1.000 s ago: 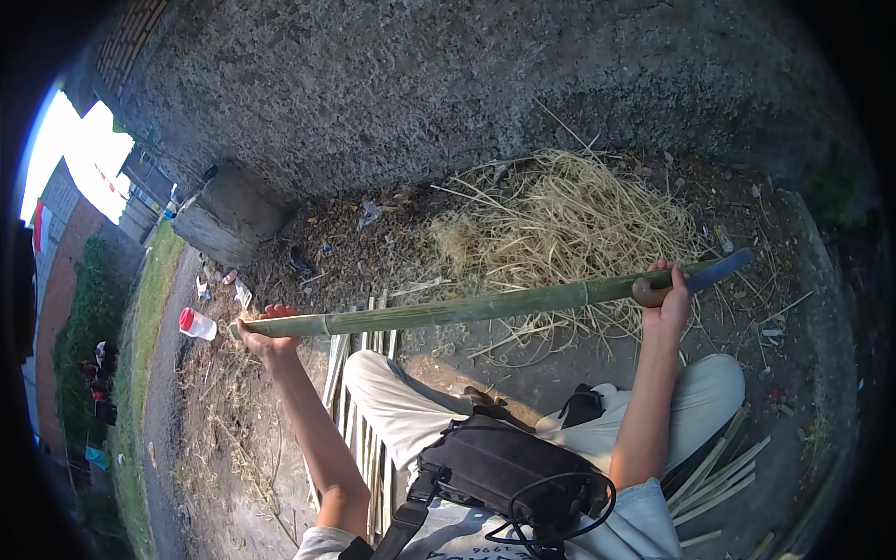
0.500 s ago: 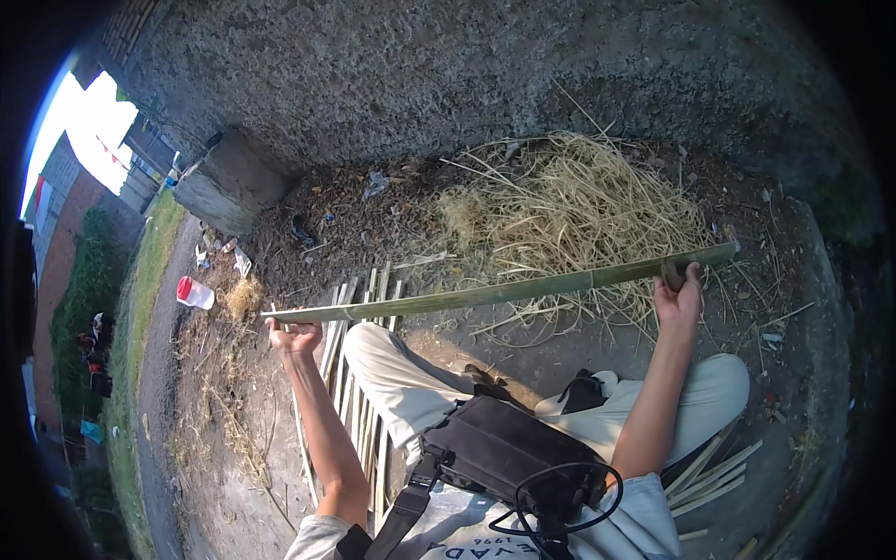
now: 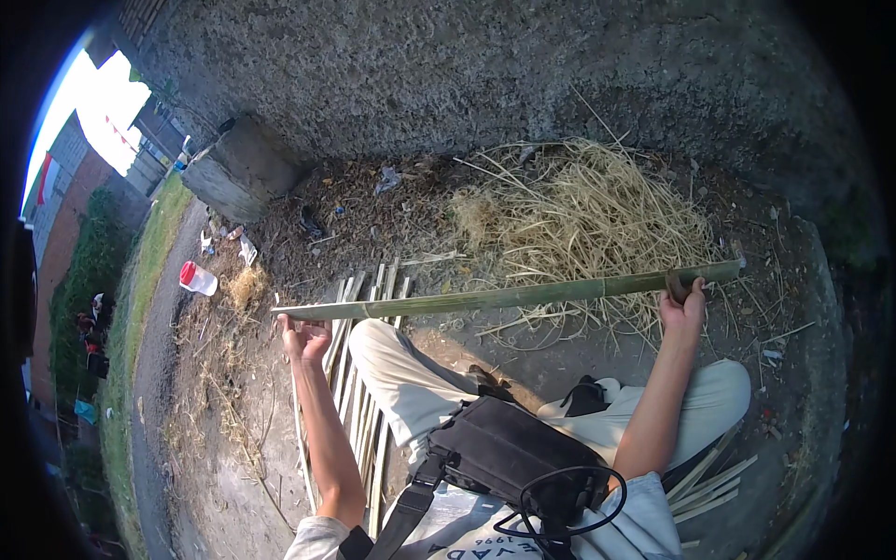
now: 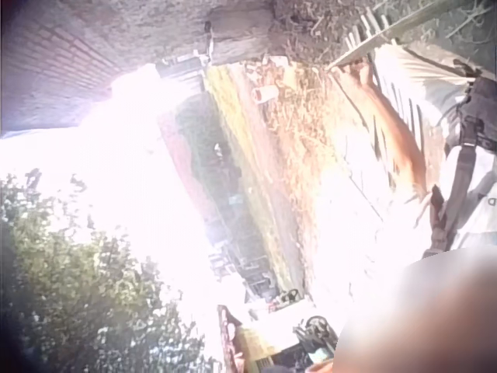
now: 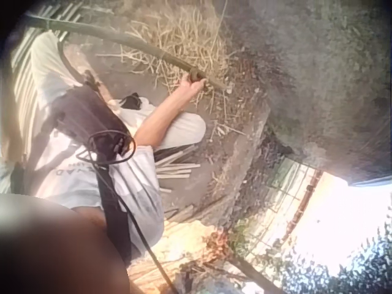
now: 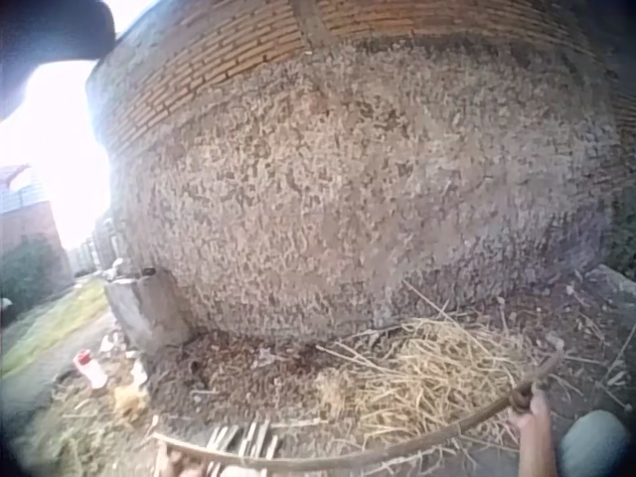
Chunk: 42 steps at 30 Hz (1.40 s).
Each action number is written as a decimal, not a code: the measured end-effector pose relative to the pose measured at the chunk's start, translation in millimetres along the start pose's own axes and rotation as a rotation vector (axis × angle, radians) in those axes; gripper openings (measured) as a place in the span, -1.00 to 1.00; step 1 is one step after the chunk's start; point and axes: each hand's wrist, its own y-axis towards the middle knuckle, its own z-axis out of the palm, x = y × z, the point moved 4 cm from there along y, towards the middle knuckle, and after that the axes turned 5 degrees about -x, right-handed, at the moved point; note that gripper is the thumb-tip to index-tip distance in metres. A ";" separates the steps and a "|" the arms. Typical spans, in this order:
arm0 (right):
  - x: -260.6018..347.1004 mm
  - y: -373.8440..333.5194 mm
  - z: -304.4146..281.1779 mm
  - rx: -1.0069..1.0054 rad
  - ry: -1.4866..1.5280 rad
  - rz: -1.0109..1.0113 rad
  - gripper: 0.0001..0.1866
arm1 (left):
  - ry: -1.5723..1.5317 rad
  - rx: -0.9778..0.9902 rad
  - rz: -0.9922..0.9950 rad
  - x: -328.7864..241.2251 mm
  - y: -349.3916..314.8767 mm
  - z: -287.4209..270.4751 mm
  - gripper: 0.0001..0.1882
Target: The person strips a long thin layer from a bamboo stalk with a knife, then repeats the process on a different green stalk while seated on the ground.
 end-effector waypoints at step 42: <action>21.1 33.0 -28.2 -0.185 -0.054 -0.004 -0.67 | 0.421 0.039 0.146 29.0 -13.9 -37.3 -0.63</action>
